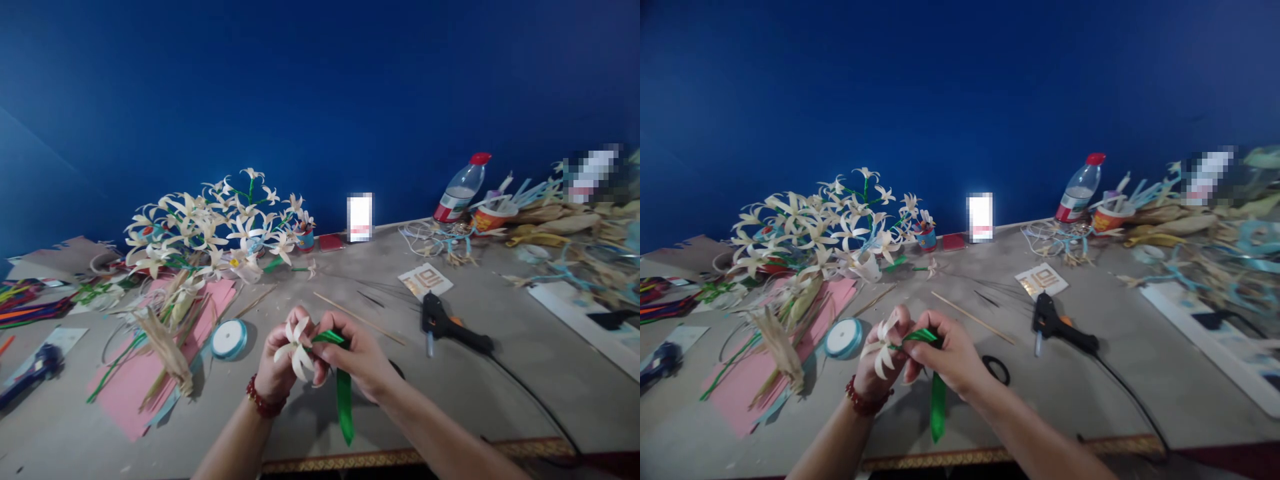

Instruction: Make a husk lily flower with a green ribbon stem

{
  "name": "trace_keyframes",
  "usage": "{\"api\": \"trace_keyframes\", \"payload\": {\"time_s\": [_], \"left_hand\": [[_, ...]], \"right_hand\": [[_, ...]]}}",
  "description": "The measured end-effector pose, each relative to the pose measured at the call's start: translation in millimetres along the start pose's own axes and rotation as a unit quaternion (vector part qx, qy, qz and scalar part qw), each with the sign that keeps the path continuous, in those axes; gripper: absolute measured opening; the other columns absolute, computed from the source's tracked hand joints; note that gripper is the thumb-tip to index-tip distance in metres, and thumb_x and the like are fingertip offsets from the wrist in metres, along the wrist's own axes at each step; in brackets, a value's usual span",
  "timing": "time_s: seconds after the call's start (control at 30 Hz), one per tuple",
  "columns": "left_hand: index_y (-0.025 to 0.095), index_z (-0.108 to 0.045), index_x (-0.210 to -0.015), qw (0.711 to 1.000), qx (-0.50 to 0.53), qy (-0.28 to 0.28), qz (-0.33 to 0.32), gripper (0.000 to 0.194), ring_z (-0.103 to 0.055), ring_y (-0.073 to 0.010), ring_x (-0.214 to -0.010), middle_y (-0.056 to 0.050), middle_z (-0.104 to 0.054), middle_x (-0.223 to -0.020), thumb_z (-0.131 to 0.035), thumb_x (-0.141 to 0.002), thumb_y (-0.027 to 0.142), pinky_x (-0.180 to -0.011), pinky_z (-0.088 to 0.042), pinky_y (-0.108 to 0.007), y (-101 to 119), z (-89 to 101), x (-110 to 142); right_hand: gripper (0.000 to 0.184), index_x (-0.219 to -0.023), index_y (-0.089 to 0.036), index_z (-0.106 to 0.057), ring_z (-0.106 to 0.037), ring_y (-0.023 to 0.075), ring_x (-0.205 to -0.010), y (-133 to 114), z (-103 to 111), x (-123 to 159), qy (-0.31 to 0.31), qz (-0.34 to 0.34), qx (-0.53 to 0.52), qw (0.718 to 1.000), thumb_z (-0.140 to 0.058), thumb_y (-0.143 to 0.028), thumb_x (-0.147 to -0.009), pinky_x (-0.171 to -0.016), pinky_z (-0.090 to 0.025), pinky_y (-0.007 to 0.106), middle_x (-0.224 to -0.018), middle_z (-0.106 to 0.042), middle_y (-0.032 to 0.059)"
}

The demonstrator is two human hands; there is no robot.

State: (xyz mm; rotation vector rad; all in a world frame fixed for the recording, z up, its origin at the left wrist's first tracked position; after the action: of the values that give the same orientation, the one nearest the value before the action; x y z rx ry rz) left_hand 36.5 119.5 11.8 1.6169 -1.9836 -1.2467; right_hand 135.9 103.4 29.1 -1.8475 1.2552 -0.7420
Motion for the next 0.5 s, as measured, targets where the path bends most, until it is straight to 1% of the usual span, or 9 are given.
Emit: {"api": "trace_keyframes", "payload": {"time_s": [0.07, 0.17, 0.27, 0.37, 0.43, 0.5], "left_hand": [[0.016, -0.067, -0.073, 1.0, -0.003, 0.019, 0.0, 0.011, -0.053, -0.005, -0.047, 0.001, -0.052, -0.083, -0.076, -0.074, 0.023, -0.04, -0.043, -0.018, -2, 4.9, 0], [0.015, -0.066, -0.069, 0.998, -0.014, 0.057, -0.004, 0.016, -0.055, -0.0078, -0.057, 0.001, -0.051, -0.078, -0.08, -0.07, 0.023, -0.047, -0.047, -0.017, -1, 9.4, 0], [0.017, -0.064, -0.075, 0.999, -0.013, 0.051, -0.011, 0.016, -0.054, -0.0084, -0.058, 0.0, -0.053, -0.085, -0.079, -0.071, 0.023, -0.043, -0.046, -0.017, 2, 3.5, -1], [0.019, -0.062, -0.084, 0.999, -0.003, 0.039, -0.011, 0.017, -0.05, -0.0058, -0.054, 0.0, -0.053, -0.087, -0.076, -0.076, 0.024, -0.041, -0.046, -0.015, 4, -1.2, -2], [0.019, -0.06, -0.087, 0.999, 0.005, 0.046, 0.002, 0.021, -0.049, -0.0049, -0.054, 0.001, -0.053, -0.086, -0.077, -0.076, 0.024, -0.043, -0.047, -0.014, 2, 0.6, -2], [0.018, -0.059, -0.086, 0.998, 0.009, 0.055, 0.008, 0.022, -0.048, -0.0047, -0.054, 0.001, -0.051, -0.086, -0.077, -0.075, 0.024, -0.042, -0.047, -0.014, -1, 3.2, -1]], "right_hand": [[0.04, -0.071, -0.019, -0.047, -0.062, 0.0103, -0.045, -1, 0, -1, 0.001, 0.008, -0.002, 1.0, -0.08, -0.04, -0.072, -0.048, -0.051, 0.021, -0.058, -0.064, -0.0042], [0.039, -0.071, -0.018, -0.048, -0.062, 0.0096, -0.045, -1, 0, -1, 0.004, 0.02, 0.001, 1.0, -0.08, -0.041, -0.073, -0.048, -0.05, 0.02, -0.058, -0.065, -0.0041], [0.039, -0.071, -0.019, -0.047, -0.062, 0.0095, -0.045, -2, 1, -1, 0.014, 0.03, 0.014, 0.999, -0.079, -0.041, -0.075, -0.048, -0.048, 0.019, -0.054, -0.063, -0.0054], [0.037, -0.071, -0.02, -0.047, -0.062, 0.0101, -0.045, -3, 1, -1, 0.009, 0.04, 0.028, 0.999, -0.077, -0.04, -0.076, -0.049, -0.048, 0.019, -0.052, -0.062, -0.0055], [0.034, -0.072, -0.02, -0.047, -0.062, 0.0102, -0.046, -2, 1, -1, 0.002, 0.043, 0.034, 0.999, -0.076, -0.038, -0.078, -0.05, -0.049, 0.02, -0.052, -0.063, -0.0056], [0.033, -0.073, -0.02, -0.047, -0.062, 0.01, -0.045, -2, 1, -1, 0.003, 0.042, 0.038, 0.998, -0.075, -0.037, -0.08, -0.05, -0.049, 0.02, -0.052, -0.063, -0.0058]]}}
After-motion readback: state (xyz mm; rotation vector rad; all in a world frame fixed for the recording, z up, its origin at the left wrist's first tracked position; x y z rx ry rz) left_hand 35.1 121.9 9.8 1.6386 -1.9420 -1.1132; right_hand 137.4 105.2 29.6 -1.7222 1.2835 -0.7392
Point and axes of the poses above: each hand's wrist, its own x-axis away from the middle knuckle, its own z-axis out of the back of the hand, y = z × x, the point moved 7 cm from there along -x, towards the middle knuckle
